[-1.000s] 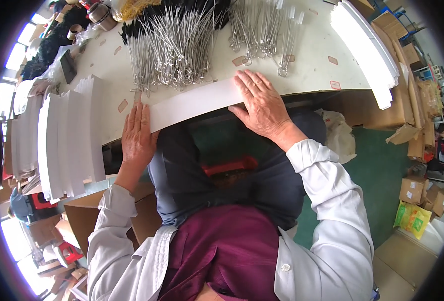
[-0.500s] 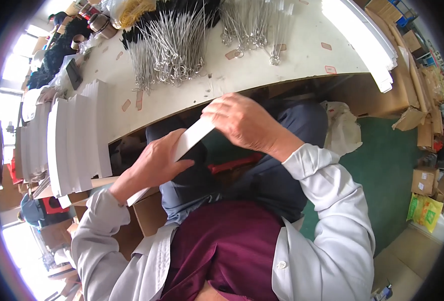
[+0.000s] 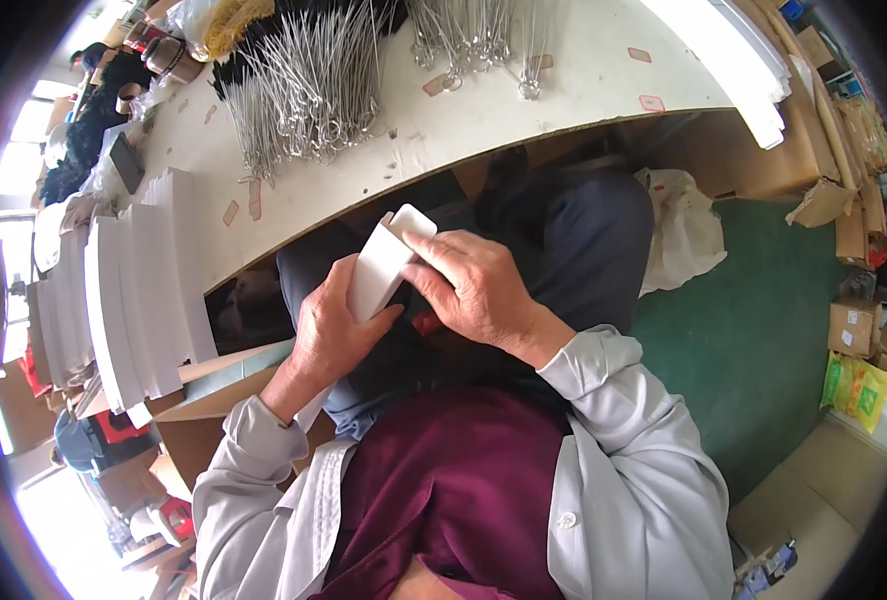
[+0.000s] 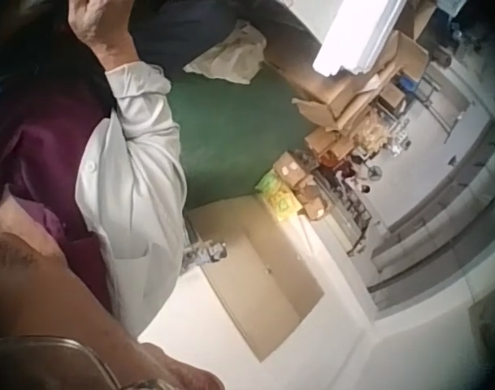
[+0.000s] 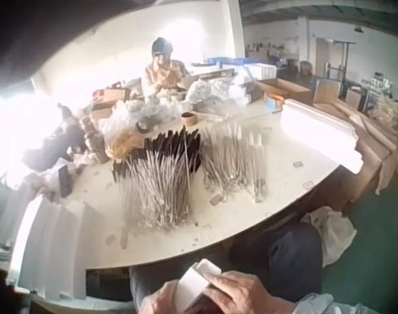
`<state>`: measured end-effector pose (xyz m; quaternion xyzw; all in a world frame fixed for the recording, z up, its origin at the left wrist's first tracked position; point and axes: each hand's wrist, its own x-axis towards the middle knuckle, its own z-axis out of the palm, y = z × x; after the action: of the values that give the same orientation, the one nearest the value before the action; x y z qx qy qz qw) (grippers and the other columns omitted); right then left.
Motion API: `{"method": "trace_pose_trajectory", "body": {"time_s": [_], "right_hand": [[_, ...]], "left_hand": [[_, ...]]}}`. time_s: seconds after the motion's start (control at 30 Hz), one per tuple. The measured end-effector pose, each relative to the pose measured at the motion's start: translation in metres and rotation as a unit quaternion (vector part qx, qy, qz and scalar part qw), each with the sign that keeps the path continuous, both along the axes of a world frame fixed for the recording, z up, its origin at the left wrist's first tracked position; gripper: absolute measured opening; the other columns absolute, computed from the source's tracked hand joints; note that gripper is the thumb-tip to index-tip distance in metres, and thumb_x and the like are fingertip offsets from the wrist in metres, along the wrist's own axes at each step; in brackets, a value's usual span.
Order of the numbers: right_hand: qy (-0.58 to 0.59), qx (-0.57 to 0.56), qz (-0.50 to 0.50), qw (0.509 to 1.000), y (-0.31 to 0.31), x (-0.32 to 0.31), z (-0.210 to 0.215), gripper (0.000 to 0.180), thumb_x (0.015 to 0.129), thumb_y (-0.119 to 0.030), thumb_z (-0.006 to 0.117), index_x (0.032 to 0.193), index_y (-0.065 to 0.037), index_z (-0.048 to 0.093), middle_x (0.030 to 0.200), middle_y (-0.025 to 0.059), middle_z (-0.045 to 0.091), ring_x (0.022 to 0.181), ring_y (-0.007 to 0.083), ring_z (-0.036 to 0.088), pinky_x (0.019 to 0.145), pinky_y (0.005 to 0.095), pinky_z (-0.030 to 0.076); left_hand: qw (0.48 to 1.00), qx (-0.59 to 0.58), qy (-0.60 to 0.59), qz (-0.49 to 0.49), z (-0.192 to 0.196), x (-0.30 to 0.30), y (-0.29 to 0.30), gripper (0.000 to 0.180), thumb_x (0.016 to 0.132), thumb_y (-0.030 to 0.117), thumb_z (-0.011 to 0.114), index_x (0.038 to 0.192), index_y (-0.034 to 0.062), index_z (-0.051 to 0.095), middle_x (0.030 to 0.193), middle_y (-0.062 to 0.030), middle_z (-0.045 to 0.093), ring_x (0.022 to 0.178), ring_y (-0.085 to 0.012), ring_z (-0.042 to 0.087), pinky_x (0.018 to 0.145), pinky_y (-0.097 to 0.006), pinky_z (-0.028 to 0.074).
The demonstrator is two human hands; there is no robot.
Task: Assembling white cardboard sleeves and inserting wire brushes into them at a workbench.
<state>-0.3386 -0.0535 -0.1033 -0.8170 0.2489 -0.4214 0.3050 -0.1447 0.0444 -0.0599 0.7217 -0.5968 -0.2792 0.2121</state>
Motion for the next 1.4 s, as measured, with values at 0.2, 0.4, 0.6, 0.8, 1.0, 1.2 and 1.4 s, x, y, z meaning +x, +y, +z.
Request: {"method": "trace_pose_trajectory", "body": {"time_s": [0.2,0.4,0.6,0.8,1.0,1.2,1.4], "right_hand": [[0.003,0.299,0.046,0.953,0.012,0.000,-0.001,0.023,0.098,-0.016,0.071,0.104,0.007,0.072,0.084,0.0203,0.073,0.069,0.0233,0.071,0.062,0.0334,0.053],[0.003,0.348,0.083,0.934,0.020,0.000,-0.011,0.019,0.101,-0.013,0.067,0.098,0.004,0.073,0.077,0.0112,0.069,0.065,0.0112,0.061,0.058,0.0298,0.048],[0.053,0.316,0.093,0.943,0.024,-0.001,-0.006,0.018,0.097,-0.012,0.067,0.090,0.004,0.071,0.080,0.0205,0.070,0.066,0.0310,0.069,0.060,0.0382,0.051],[-0.035,0.318,0.079,0.944,0.036,0.005,-0.012,0.018,0.098,-0.011,0.068,0.106,0.005,0.069,0.081,0.0173,0.072,0.070,0.0231,0.071,0.063,0.0330,0.054],[-0.125,0.462,0.019,0.878,0.048,0.011,-0.018,0.030,0.098,-0.010,0.068,0.123,0.007,0.065,0.089,0.0199,0.074,0.078,0.0240,0.075,0.070,0.0318,0.057],[0.098,0.062,0.033,0.993,0.040,0.006,-0.004,0.029,0.096,-0.009,0.066,0.120,0.006,0.068,0.093,0.0216,0.074,0.078,0.0382,0.070,0.070,0.0372,0.057],[-0.021,0.351,0.027,0.936,0.039,0.013,-0.010,0.023,0.099,-0.017,0.069,0.106,0.004,0.074,0.086,0.0193,0.075,0.077,0.0109,0.072,0.065,0.0298,0.056]], "left_hand": [[0.999,-0.011,0.028,-0.016,-0.013,-0.006,0.005,0.075,0.078,0.024,0.085,0.140,0.0076,0.045,0.113,-0.0231,0.070,0.100,-0.0412,0.072,0.084,-0.047,0.059],[0.996,-0.022,0.089,-0.005,-0.024,-0.016,0.004,0.071,0.081,0.019,0.082,0.141,0.0126,0.044,0.112,-0.0225,0.070,0.098,-0.0394,0.073,0.080,-0.046,0.061],[0.994,-0.009,0.103,-0.026,-0.030,-0.014,0.005,0.065,0.078,0.016,0.080,0.135,0.0132,0.048,0.110,-0.0217,0.070,0.094,-0.0402,0.072,0.080,-0.045,0.061],[0.995,-0.052,0.086,-0.023,-0.037,-0.015,0.009,0.053,0.079,0.017,0.084,0.124,0.0105,0.055,0.102,-0.0167,0.073,0.091,-0.0314,0.074,0.078,-0.040,0.060],[0.995,-0.020,0.095,-0.014,-0.039,-0.020,0.011,0.053,0.080,0.016,0.082,0.125,0.0108,0.053,0.101,-0.0190,0.072,0.089,-0.0348,0.074,0.077,-0.041,0.060],[0.994,-0.015,0.095,0.046,-0.036,-0.028,0.017,0.065,0.081,0.019,0.082,0.132,0.0066,0.044,0.098,-0.0247,0.070,0.091,-0.0421,0.073,0.075,-0.046,0.060],[0.996,-0.069,0.012,0.047,-0.046,-0.033,0.019,0.062,0.077,0.018,0.080,0.128,-0.0007,0.049,0.097,-0.0254,0.072,0.083,-0.0436,0.073,0.071,-0.050,0.061]]}}
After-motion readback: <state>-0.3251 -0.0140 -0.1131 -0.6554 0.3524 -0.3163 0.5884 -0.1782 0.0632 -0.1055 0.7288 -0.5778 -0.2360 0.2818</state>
